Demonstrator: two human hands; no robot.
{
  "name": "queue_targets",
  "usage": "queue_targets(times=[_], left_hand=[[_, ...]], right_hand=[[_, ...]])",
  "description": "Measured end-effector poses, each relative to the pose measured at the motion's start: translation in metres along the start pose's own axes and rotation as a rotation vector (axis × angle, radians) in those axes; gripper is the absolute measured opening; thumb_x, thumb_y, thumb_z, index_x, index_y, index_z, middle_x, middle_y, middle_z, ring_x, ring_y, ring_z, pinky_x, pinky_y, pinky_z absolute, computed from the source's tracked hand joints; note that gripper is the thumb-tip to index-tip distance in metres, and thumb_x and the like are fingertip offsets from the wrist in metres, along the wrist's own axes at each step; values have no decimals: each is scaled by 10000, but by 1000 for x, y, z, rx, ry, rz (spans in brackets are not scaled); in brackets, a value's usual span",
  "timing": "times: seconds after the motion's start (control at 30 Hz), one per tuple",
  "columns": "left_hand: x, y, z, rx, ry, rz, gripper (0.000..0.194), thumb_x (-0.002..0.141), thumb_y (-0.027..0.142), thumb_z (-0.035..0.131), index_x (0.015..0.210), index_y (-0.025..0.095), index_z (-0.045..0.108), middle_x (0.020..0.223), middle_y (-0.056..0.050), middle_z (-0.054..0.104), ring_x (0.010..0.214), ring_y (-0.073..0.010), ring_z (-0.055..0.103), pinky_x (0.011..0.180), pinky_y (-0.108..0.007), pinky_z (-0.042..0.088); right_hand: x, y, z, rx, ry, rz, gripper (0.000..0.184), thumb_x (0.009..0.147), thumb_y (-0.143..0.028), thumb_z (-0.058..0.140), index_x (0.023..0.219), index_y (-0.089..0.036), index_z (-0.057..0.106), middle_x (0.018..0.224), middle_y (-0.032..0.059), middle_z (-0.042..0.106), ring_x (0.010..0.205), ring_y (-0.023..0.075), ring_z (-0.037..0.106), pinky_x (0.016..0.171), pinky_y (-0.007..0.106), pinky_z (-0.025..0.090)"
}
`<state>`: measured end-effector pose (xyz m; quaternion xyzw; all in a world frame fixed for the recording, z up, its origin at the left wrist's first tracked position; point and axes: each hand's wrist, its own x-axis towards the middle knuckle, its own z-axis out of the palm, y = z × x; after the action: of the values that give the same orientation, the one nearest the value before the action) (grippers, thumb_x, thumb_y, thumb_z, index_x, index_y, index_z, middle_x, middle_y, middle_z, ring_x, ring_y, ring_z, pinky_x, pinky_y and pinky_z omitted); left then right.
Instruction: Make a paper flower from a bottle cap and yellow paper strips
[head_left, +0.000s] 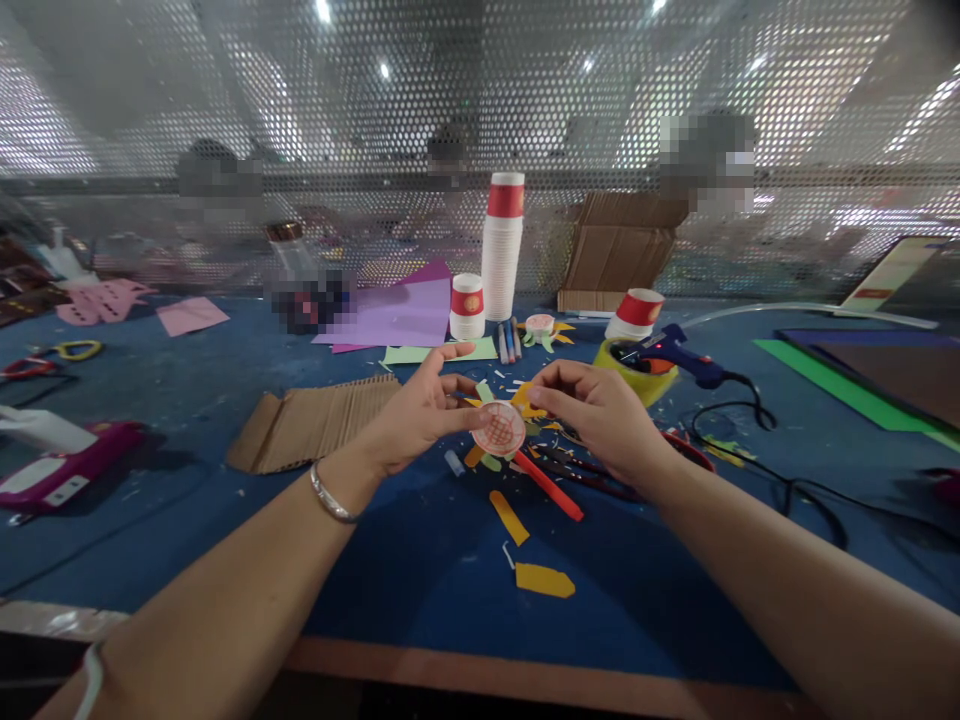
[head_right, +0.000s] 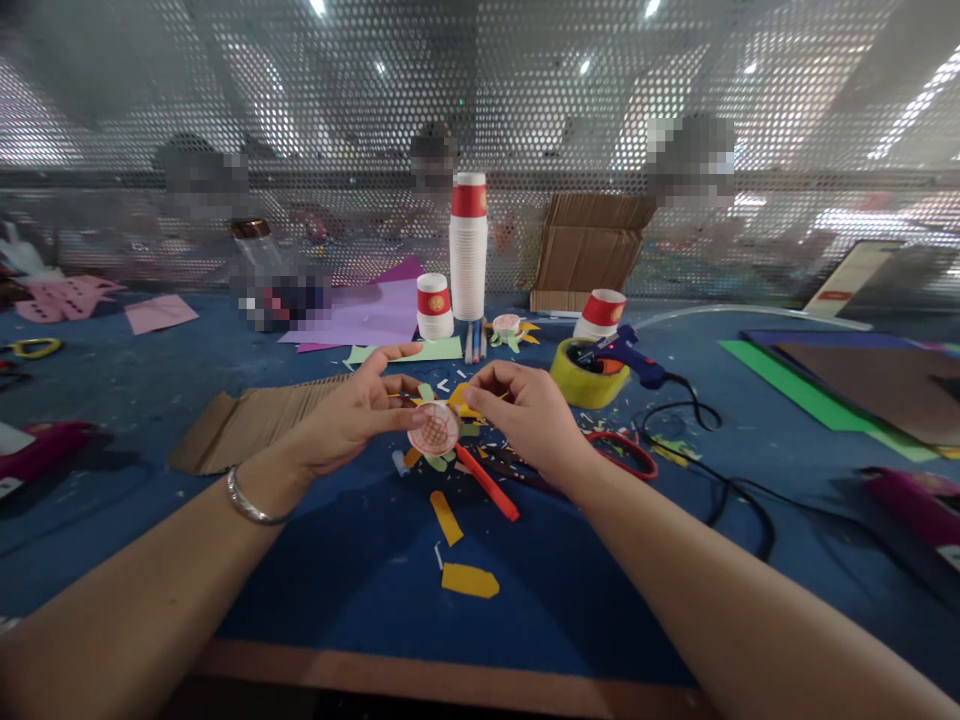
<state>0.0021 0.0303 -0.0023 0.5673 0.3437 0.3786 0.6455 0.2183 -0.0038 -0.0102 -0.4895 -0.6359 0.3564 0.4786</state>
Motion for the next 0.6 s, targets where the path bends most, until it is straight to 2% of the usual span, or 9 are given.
queue_targets(times=[0.13,0.23,0.33,0.4,0.5,0.6], left_hand=[[2,-1,1,6,88,32,838,632,192,896,1322,223,421,968,-32,657,869,-191,642,835,-366,506],[5,-2,-1,39,254,138,695,673,228,865,1254,204,485,1069,-62,654,1019,-218,627,954,-386,467],[7,-2,-4,60,401,205,598,691,247,850,1195,184,536,1035,-54,652,1046,-210,602,981,-365,424],[6,-1,-5,36,382,126,601,710,282,850,1207,176,530,980,-58,677,1013,-219,615,946,-368,419],[2,-1,-2,-21,227,-86,691,700,306,879,1264,196,495,952,-71,713,986,-245,642,877,-382,422],[-1,-3,2,-86,100,-141,767,637,229,925,1270,244,492,968,-59,712,1007,-261,653,872,-394,435]], right_hand=[[2,0,-2,-14,8,16,224,816,-409,680,714,-214,641,688,-14,582,642,135,469,626,317,365],[4,1,-4,11,50,43,227,802,-416,701,702,-217,656,693,-9,604,652,138,491,641,321,388],[7,2,-6,128,82,103,225,758,-426,745,702,-220,674,708,-2,634,650,137,509,638,315,416],[9,4,-7,191,97,124,226,743,-434,754,715,-222,681,715,0,639,648,136,517,626,309,428],[10,5,-9,230,112,137,224,741,-434,754,730,-222,681,715,3,629,649,138,529,602,302,428],[11,4,-10,264,103,162,236,741,-433,758,705,-219,664,708,11,627,626,135,527,573,299,422]])
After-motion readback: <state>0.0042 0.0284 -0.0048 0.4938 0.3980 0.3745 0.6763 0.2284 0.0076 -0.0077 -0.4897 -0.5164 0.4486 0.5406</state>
